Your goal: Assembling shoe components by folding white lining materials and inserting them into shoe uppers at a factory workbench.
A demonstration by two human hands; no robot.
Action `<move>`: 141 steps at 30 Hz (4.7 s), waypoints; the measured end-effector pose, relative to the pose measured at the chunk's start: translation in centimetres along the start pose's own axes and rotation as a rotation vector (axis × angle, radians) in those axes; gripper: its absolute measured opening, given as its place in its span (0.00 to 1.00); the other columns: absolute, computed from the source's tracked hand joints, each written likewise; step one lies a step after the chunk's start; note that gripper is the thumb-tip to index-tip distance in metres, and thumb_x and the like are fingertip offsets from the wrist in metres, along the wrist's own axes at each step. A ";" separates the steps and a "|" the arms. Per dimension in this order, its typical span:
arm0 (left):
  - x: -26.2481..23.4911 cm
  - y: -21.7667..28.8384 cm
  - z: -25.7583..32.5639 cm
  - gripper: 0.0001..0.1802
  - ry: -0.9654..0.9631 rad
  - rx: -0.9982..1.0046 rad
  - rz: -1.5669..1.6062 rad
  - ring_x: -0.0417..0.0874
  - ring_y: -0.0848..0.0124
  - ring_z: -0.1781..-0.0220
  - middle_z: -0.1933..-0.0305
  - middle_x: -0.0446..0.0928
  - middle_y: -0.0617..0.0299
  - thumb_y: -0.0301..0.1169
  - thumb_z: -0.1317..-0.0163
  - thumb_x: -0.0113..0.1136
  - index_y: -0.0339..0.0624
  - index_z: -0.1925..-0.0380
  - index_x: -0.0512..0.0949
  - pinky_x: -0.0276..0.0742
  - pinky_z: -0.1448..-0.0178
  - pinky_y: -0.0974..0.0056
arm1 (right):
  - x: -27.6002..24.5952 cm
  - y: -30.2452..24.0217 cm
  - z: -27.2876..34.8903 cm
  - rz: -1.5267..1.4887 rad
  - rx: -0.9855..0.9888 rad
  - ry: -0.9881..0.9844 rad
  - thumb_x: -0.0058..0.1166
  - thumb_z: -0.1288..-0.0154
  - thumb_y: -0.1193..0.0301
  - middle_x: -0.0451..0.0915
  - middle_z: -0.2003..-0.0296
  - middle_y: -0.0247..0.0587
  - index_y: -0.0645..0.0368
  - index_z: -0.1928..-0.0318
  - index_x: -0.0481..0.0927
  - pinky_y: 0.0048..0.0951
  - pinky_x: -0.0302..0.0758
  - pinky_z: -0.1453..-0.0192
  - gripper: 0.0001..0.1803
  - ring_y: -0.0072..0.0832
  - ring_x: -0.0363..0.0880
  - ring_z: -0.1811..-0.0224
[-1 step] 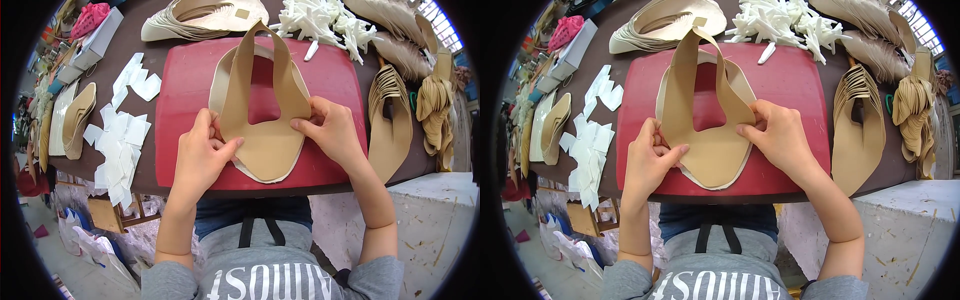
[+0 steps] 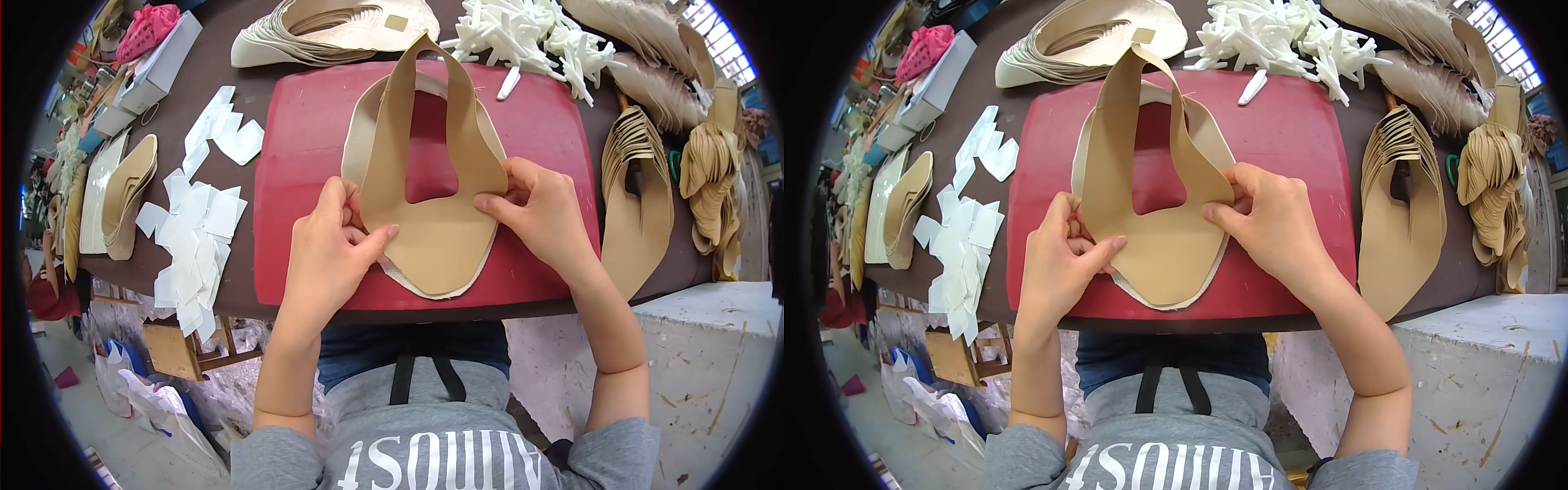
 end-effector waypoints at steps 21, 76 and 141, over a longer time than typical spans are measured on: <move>3.8 1.2 3.9 0.22 0.236 0.682 -0.615 0.79 0.62 0.51 0.47 0.77 0.55 0.24 0.46 0.61 0.37 0.48 0.73 0.74 0.48 0.61 | 0.1 -0.8 -0.2 0.095 -0.066 -0.039 0.60 0.49 0.82 0.82 0.74 0.39 0.68 0.61 0.81 0.20 0.72 0.72 0.12 0.22 0.74 0.77; 9.2 1.5 -1.5 0.19 0.308 0.791 -0.914 0.74 0.59 0.64 0.59 0.78 0.48 0.27 0.46 0.55 0.35 0.52 0.77 0.74 0.66 0.61 | 0.4 -4.0 -3.0 0.984 -0.801 0.032 0.53 0.47 0.77 0.81 0.72 0.47 0.62 0.60 0.79 0.34 0.73 0.68 0.12 0.38 0.78 0.75; 13.4 5.6 -3.1 0.15 0.302 0.990 -1.741 0.72 0.76 0.71 0.67 0.77 0.61 0.28 0.44 0.56 0.36 0.56 0.78 0.66 0.71 0.73 | -3.9 3.1 -2.1 0.519 -0.164 0.474 0.64 0.51 0.69 0.77 0.83 0.52 0.71 0.76 0.79 0.36 0.69 0.79 0.14 0.41 0.71 0.86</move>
Point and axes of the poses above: each hand's wrist, its own z-axis away from the middle knuckle, its own x-axis out of the palm, y = z × x, the point moved 2 cm from there along -z, towards the middle knuckle
